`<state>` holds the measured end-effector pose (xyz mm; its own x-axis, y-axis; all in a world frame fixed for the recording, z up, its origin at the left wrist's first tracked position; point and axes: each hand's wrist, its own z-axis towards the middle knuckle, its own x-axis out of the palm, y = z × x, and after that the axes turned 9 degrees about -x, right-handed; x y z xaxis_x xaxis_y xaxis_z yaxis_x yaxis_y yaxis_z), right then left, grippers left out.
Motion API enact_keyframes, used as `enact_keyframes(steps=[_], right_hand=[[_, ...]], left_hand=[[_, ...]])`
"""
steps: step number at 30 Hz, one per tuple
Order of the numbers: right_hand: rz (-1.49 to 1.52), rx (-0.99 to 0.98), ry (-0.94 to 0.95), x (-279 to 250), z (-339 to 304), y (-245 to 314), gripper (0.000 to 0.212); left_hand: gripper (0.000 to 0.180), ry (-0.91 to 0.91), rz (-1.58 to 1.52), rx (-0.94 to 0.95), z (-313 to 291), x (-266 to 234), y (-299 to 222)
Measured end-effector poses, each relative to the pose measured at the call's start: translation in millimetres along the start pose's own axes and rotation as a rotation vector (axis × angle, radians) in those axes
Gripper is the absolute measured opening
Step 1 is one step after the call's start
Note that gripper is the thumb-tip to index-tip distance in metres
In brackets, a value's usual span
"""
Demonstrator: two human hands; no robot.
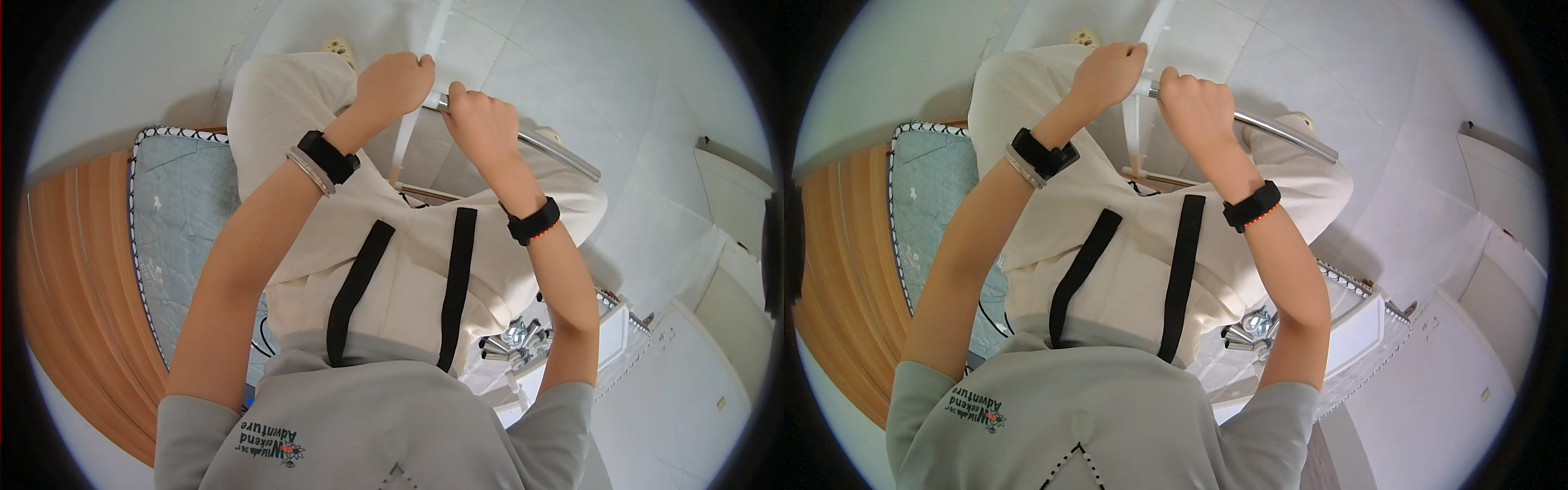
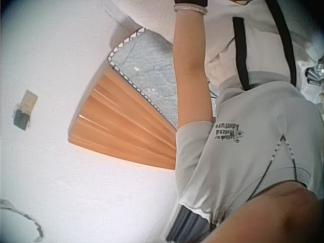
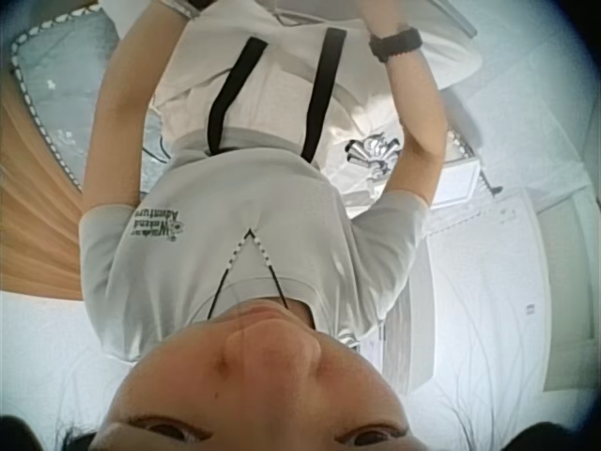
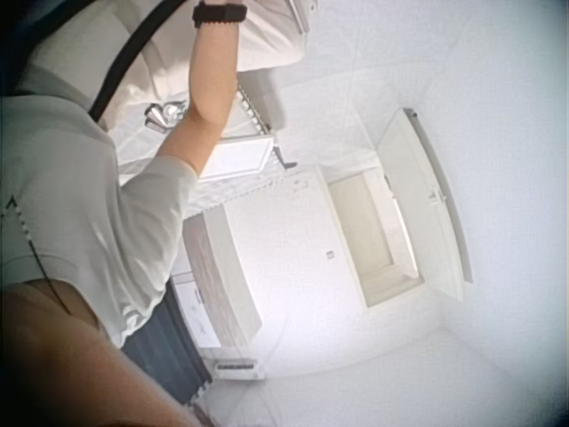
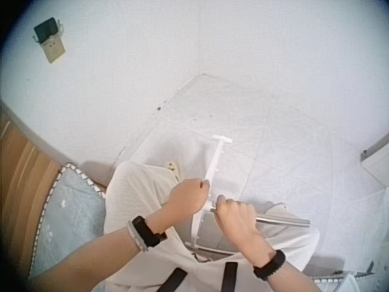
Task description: The recorder is assembling a white plastic storage cart by connecting the shelves with metal support bars.
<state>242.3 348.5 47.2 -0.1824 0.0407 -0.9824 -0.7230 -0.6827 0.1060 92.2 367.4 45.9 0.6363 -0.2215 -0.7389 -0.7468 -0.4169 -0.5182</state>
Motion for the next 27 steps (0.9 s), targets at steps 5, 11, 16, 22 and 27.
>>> enact_keyframes(steps=[5,11,16,22,27], right_hand=[[-0.002,0.065,0.053,1.7,1.9,2.8,0.017],[0.037,0.048,0.145,-7.7,-1.2,1.5,0.012],[0.078,0.016,0.177,-9.5,5.4,-0.7,0.010],[0.092,0.039,0.251,-11.5,15.3,-4.2,0.010],[0.083,0.100,0.141,-8.3,25.8,-6.9,0.010]], left_hand=[[0.046,-0.123,0.130,0.153,0.7,8.4,6.8],[0.040,-0.246,0.097,0.088,-18.0,14.4,-6.0],[0.045,-0.179,0.130,0.010,-17.8,10.4,-9.0],[0.043,-0.205,0.165,0.011,-9.4,10.1,-9.4],[0.040,-0.478,0.443,0.576,25.4,13.2,12.3]])
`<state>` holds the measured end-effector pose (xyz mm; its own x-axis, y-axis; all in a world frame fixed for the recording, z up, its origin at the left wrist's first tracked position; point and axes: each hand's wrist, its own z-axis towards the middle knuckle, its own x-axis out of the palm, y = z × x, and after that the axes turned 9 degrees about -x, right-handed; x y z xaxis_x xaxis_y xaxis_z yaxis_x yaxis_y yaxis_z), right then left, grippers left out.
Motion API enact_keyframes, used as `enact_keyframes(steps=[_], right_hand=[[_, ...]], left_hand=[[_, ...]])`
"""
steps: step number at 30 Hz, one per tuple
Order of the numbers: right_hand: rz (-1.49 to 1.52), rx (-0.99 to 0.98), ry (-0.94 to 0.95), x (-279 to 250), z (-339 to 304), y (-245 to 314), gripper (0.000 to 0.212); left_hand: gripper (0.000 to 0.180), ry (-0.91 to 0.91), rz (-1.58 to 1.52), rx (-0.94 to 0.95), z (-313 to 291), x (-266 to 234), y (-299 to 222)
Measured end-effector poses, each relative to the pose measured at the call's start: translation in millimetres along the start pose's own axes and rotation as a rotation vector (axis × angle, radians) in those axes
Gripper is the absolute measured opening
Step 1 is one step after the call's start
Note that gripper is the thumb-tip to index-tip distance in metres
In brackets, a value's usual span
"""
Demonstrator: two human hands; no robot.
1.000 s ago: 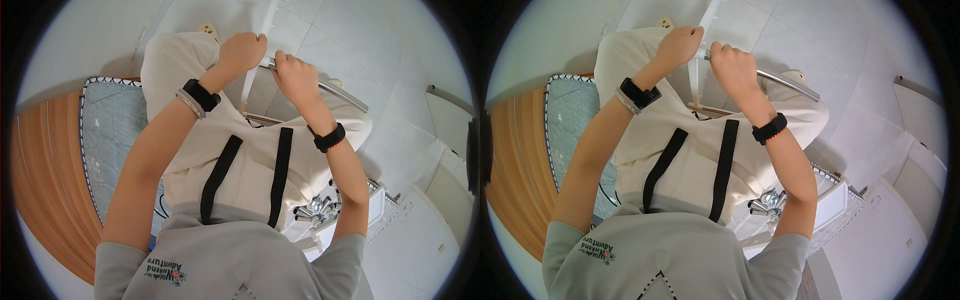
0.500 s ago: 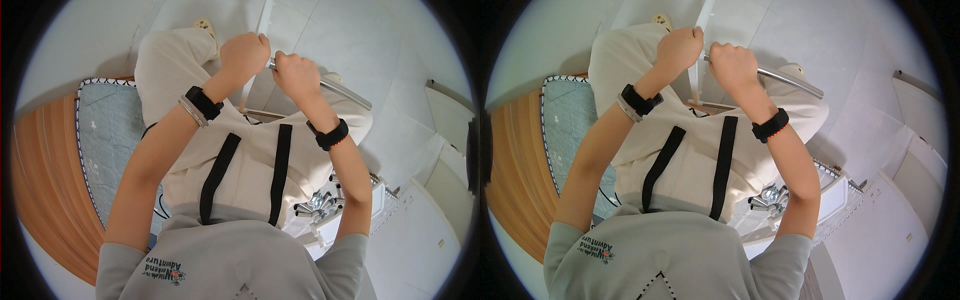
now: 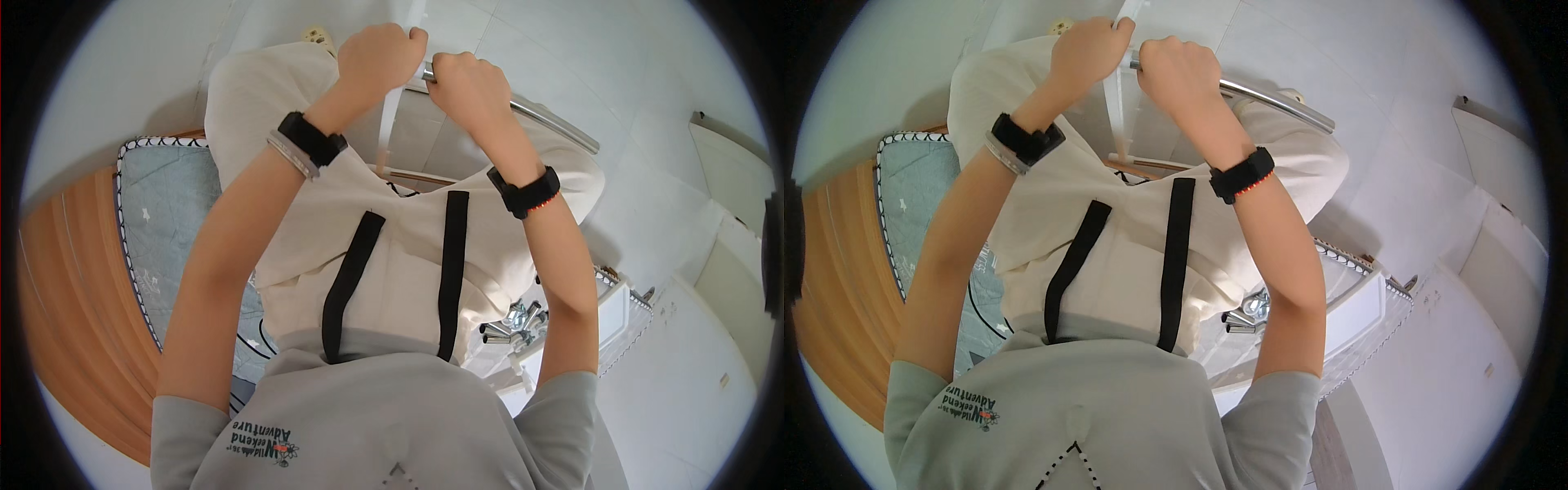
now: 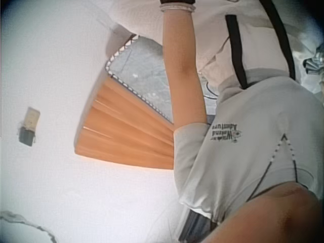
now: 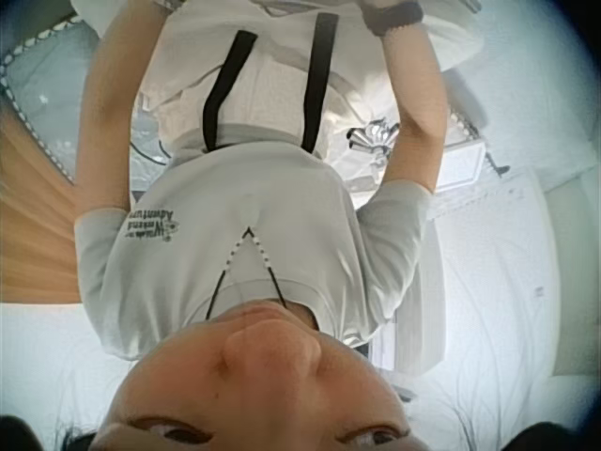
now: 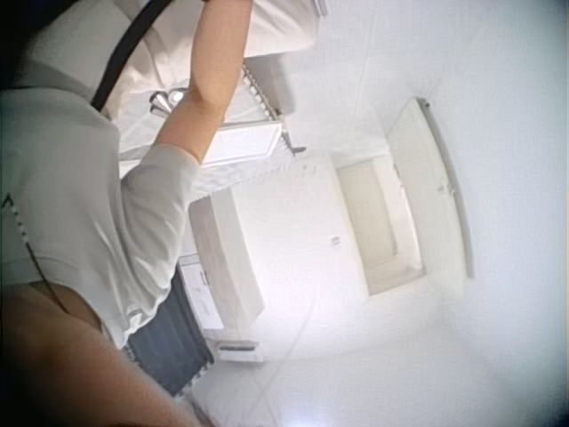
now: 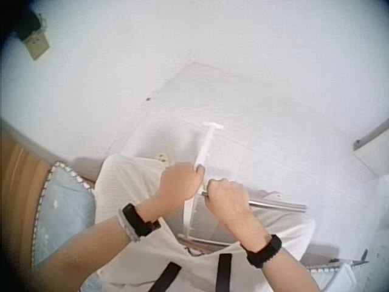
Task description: The recorder is assembling a white plastic storage cart by connecting the shelves with metal support bars.
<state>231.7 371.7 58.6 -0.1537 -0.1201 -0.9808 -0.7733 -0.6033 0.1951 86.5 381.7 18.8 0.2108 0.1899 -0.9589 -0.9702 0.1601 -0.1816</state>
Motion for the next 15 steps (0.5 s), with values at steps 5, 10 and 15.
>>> enact_keyframes(steps=[5,10,15], right_hand=[[0.031,0.066,-0.055,7.6,-6.7,-4.7,0.016],[0.049,0.059,-0.041,6.5,-11.5,-3.9,0.014],[0.043,-0.153,-0.241,10.5,-16.9,-9.3,0.015]], left_hand=[[0.040,0.371,-0.325,-0.361,20.0,-11.3,-7.3],[0.048,0.430,-0.411,-0.474,19.1,-23.4,-8.8],[0.050,0.418,-0.431,-0.484,15.7,-26.7,-4.1]])
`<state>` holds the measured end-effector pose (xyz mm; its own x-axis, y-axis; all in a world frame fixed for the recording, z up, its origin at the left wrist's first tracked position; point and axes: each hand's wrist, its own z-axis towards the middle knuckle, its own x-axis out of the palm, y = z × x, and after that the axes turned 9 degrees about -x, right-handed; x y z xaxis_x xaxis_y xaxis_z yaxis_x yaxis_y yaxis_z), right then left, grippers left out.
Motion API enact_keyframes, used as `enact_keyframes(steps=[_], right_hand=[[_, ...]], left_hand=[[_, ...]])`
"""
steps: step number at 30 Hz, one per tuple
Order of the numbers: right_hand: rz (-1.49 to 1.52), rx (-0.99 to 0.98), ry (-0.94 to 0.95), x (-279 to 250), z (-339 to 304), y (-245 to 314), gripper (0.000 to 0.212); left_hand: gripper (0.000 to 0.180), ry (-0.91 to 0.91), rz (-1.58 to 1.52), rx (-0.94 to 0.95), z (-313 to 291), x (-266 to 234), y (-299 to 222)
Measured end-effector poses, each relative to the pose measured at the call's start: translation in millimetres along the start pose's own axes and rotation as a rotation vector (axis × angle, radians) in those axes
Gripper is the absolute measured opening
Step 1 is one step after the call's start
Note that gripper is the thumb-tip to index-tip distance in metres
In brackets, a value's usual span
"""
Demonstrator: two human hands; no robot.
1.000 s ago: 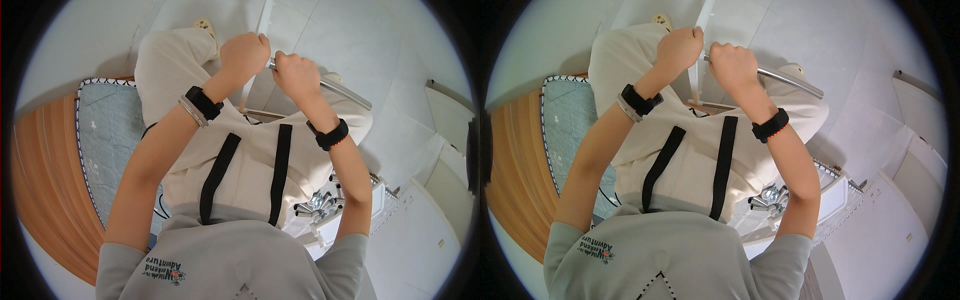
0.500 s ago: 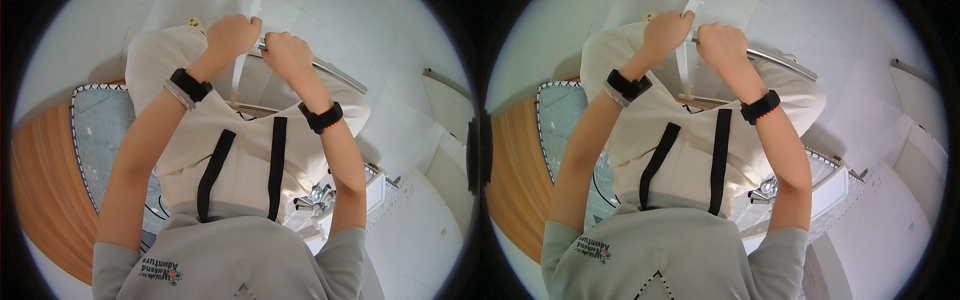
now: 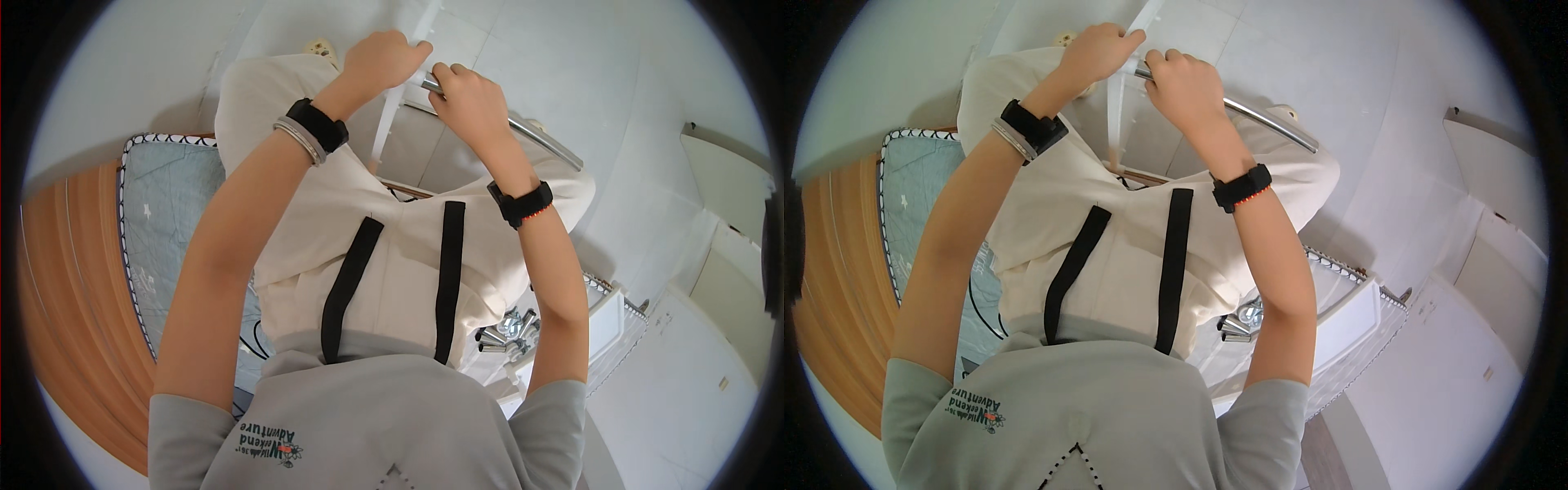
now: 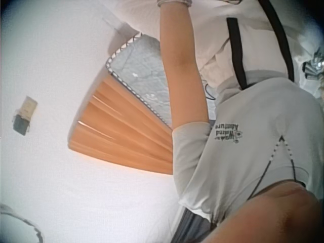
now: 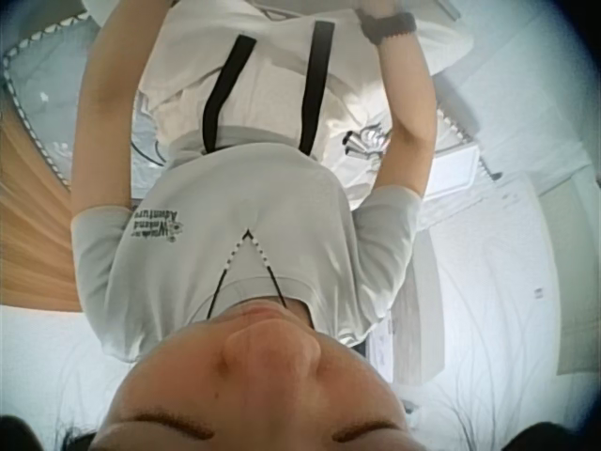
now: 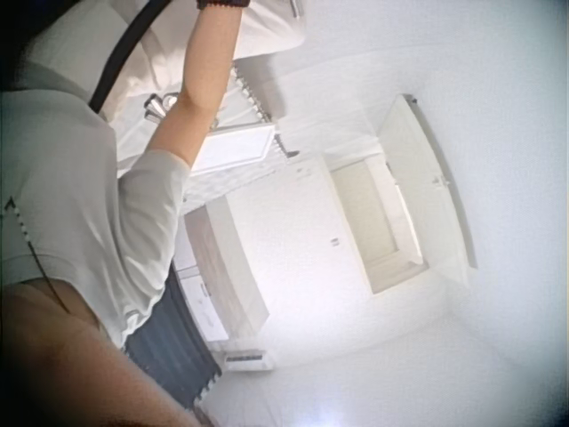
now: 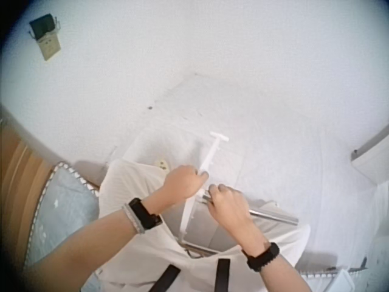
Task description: The recorder is assembling a white plastic storage cart by connecting the shelves with metal support bars.
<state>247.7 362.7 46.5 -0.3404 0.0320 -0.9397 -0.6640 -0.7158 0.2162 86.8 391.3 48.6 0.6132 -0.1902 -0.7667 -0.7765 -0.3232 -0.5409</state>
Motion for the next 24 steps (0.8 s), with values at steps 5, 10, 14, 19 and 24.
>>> enact_keyframes(steps=[5,10,14,19,24], right_hand=[[-0.054,0.056,0.164,-25.2,-15.1,-10.1,0.018],[-0.067,0.160,0.328,-31.3,-24.8,-7.2,0.021],[-0.067,0.157,0.315,-26.9,-27.7,-3.4,0.022],[-0.054,0.106,0.238,-27.1,-30.1,4.6,0.025],[0.076,-0.028,0.006,-21.4,-19.9,16.9,0.026]], left_hand=[[0.051,0.047,0.003,-0.034,-2.3,-7.0,10.6],[0.046,0.069,-0.034,-0.013,-11.5,-8.5,7.2],[0.044,0.128,0.005,-0.026,-11.6,-12.1,4.8],[0.046,0.083,-0.004,-0.026,-10.4,-4.2,12.4],[0.045,0.061,-0.031,-0.018,-17.1,3.4,5.1]])
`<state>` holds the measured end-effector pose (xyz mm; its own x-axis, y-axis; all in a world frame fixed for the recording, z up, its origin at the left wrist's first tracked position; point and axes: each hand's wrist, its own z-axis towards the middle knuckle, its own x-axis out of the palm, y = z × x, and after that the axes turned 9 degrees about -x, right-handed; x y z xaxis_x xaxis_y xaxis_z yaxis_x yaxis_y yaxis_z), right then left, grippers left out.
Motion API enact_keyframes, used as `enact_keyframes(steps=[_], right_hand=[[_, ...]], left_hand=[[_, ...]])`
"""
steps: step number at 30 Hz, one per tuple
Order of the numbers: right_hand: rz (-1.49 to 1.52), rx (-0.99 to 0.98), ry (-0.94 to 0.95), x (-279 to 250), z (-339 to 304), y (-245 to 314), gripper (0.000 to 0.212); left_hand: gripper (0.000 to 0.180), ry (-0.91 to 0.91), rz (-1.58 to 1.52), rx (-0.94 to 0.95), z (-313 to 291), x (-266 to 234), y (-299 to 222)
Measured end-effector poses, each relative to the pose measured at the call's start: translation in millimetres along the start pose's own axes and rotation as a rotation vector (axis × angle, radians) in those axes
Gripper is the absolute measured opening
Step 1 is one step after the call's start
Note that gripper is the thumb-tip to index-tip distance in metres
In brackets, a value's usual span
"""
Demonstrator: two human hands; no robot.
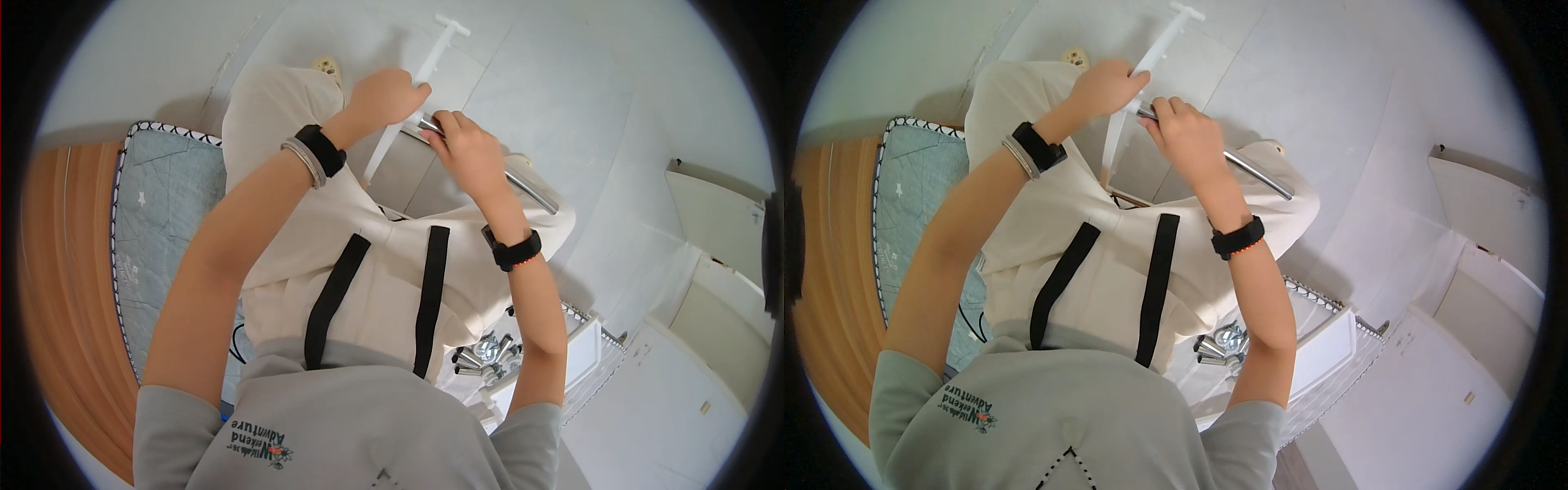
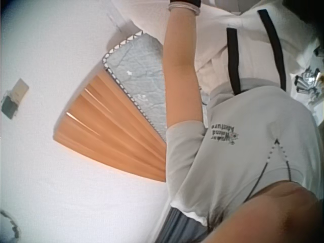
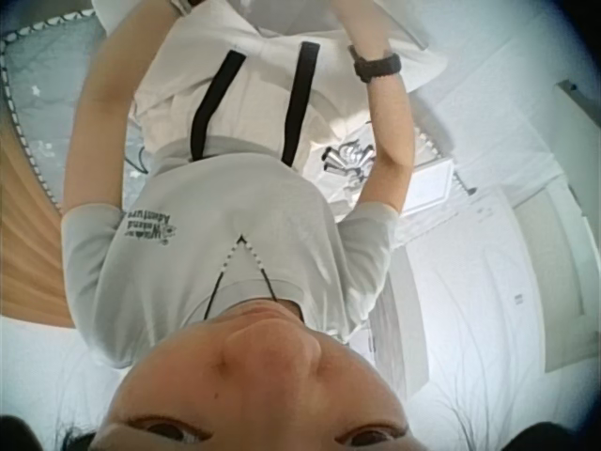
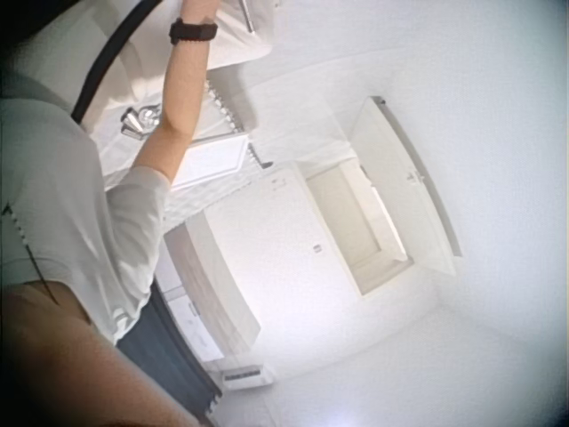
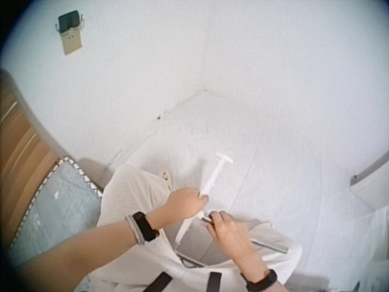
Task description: The recorder is assembling a white plastic storage cart by connecting the shelves with metal support bars.
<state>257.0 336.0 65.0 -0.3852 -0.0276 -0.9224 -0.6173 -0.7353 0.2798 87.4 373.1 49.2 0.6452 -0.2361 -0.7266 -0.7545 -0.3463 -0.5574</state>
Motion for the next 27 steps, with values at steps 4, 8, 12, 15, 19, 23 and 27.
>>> enact_keyframes(steps=[4,8,12,15,19,23,27], right_hand=[[0.121,0.045,0.014,5.7,3.9,8.0,0.024],[0.162,0.101,0.097,2.2,2.9,11.2,0.027],[0.163,0.100,0.187,2.3,3.0,11.5,0.028],[0.176,0.109,0.246,4.9,-4.4,10.2,0.028],[0.214,0.140,0.273,-0.3,-10.2,14.9,0.028],[0.284,0.116,0.303,-4.3,-9.6,14.7,0.027],[0.316,0.152,0.392,-11.5,-1.2,17.6,0.027]], left_hand=[[0.044,-0.007,0.002,-0.006,-5.6,2.4,1.2],[0.043,0.033,-0.001,-0.027,-10.8,0.4,1.3],[0.043,-0.014,-0.014,-0.026,-13.7,5.8,5.9],[0.042,-0.015,-0.003,-0.021,-20.0,11.7,4.4],[0.042,-0.051,0.019,-0.068,-37.3,19.4,-0.3],[0.043,-0.110,0.025,-0.071,-44.2,22.5,0.8],[0.042,-0.102,0.052,-0.101,-46.1,19.8,-2.5]])
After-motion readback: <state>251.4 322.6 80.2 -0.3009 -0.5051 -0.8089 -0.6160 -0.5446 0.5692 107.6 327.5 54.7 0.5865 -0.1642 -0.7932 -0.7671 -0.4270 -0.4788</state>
